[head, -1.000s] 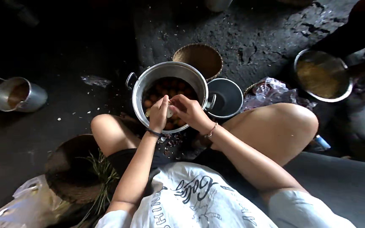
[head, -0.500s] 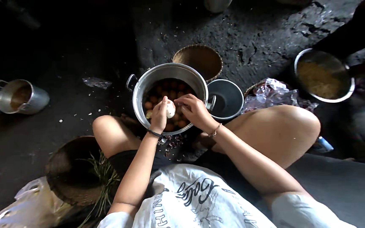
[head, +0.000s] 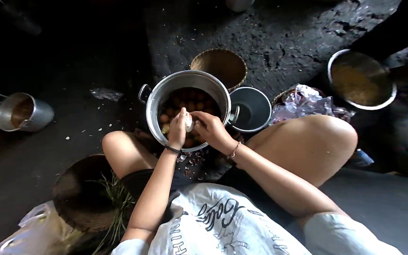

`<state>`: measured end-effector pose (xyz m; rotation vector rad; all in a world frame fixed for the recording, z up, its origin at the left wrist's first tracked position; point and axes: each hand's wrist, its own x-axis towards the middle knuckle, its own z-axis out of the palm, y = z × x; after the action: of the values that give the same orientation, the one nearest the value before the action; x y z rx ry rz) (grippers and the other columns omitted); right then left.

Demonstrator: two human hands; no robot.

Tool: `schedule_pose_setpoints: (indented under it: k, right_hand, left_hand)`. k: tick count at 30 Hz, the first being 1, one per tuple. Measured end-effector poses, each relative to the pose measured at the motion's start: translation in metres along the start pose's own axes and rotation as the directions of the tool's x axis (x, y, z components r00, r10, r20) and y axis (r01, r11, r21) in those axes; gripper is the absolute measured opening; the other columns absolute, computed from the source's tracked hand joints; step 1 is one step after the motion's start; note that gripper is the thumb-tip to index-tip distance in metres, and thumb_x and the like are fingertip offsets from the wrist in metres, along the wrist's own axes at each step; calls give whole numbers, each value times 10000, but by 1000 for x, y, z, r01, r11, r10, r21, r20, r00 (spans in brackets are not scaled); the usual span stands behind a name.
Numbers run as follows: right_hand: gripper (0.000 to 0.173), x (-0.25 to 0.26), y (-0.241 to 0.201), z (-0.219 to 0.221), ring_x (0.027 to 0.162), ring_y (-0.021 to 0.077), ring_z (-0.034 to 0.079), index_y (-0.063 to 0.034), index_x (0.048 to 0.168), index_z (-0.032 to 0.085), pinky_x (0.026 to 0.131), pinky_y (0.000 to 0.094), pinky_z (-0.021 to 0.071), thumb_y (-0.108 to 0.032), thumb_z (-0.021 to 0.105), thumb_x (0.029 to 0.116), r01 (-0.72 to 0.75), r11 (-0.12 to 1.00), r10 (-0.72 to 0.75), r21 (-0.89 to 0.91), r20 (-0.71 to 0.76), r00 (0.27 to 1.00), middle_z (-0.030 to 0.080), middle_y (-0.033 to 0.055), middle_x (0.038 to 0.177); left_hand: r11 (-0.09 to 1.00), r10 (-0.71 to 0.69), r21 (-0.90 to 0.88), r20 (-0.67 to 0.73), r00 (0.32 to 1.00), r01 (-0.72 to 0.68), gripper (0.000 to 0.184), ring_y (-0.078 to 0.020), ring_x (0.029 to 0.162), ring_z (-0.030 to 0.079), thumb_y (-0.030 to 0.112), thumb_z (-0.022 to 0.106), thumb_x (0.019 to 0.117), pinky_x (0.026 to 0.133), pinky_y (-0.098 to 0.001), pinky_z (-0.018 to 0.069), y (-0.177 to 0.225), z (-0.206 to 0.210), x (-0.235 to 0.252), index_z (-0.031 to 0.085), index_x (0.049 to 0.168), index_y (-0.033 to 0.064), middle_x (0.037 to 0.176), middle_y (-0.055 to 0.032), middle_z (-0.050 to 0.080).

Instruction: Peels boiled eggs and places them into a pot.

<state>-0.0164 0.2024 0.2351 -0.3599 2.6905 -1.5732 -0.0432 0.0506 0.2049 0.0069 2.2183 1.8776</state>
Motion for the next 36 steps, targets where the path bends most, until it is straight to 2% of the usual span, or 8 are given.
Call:
schedule_pose_setpoints:
  k: [5, 11, 14, 24, 28, 31, 33, 36]
  right_hand:
    - [291, 0, 2, -7, 827, 178, 713, -63, 1298, 629, 745, 363, 615, -195, 608, 1040, 7, 997, -12, 80, 63, 998, 719, 123, 1050]
    - [250, 1, 2, -3, 781, 247, 715, -14, 1248, 649, 732, 409, 607, -138, 555, 1052, 163, 966, -154, -203, 62, 986, 719, 152, 972]
    - [229, 0, 2, 2, 761, 257, 714, 3, 1217, 656, 719, 408, 611, -97, 580, 1025, 139, 961, -139, -238, 16, 990, 716, 158, 939]
    - [213, -5, 9, 3, 690, 236, 666, -3, 1195, 650, 643, 400, 583, -5, 545, 1010, -29, 996, 24, -83, -53, 998, 694, 165, 913]
    - [266, 0, 14, -10, 1092, 283, 662, -11, 1240, 684, 930, 437, 559, -37, 566, 1004, -66, 996, 63, -56, -40, 997, 640, 183, 1272]
    - [326, 1, 7, -8, 971, 231, 702, -36, 1293, 649, 856, 402, 596, -204, 653, 1013, -50, 999, 50, -9, 4, 999, 688, 156, 1174]
    - [360, 1, 8, -3, 906, 232, 686, -33, 1304, 626, 802, 399, 596, -166, 700, 978, -25, 1000, 24, 13, 29, 999, 674, 166, 1123]
    - [409, 0, 9, 0, 912, 231, 694, -44, 1362, 583, 817, 408, 596, -155, 691, 983, -16, 1000, 15, 27, 52, 999, 685, 166, 1135]
  left_hand:
    - [998, -59, 30, 65, 996, 57, 667, -99, 884, 620, 522, 212, 1098, 838, -344, 530, 6, -6, 1, 659, 1158, 30, 968, -71, 655]
    - [998, -54, 39, 123, 991, 50, 579, -104, 927, 628, 420, 258, 1120, 888, -346, 515, 14, -11, 0, 675, 1149, 19, 998, -77, 673]
    - [996, -47, 78, 116, 992, 38, 618, -79, 863, 623, 541, 270, 1092, 812, -328, 536, 11, -9, -7, 678, 1153, 81, 971, -43, 665]
    - [998, -38, -47, 103, 994, 43, 578, -127, 1038, 600, 393, 200, 1122, 964, -353, 475, -4, -4, 1, 630, 1189, 13, 1095, -100, 645]
    - [993, -78, -82, 109, 991, 87, 642, -117, 970, 616, 615, 204, 1068, 815, -339, 522, -8, -7, -7, 615, 1286, 172, 1148, -42, 651]
    - [993, -81, -82, 100, 992, 89, 642, -112, 1019, 614, 573, 174, 1081, 872, -357, 532, -5, -4, -6, 622, 1263, 151, 1149, -31, 648]
    - [993, -86, -70, 60, 994, 90, 606, -166, 1109, 601, 491, 249, 1105, 977, -399, 487, 0, 1, -1, 585, 1335, 41, 1231, -126, 634]
    - [992, -107, -75, -25, 994, 105, 582, -160, 966, 605, 543, 348, 1076, 876, -387, 510, -4, 10, 4, 587, 1290, 57, 1079, -106, 632]
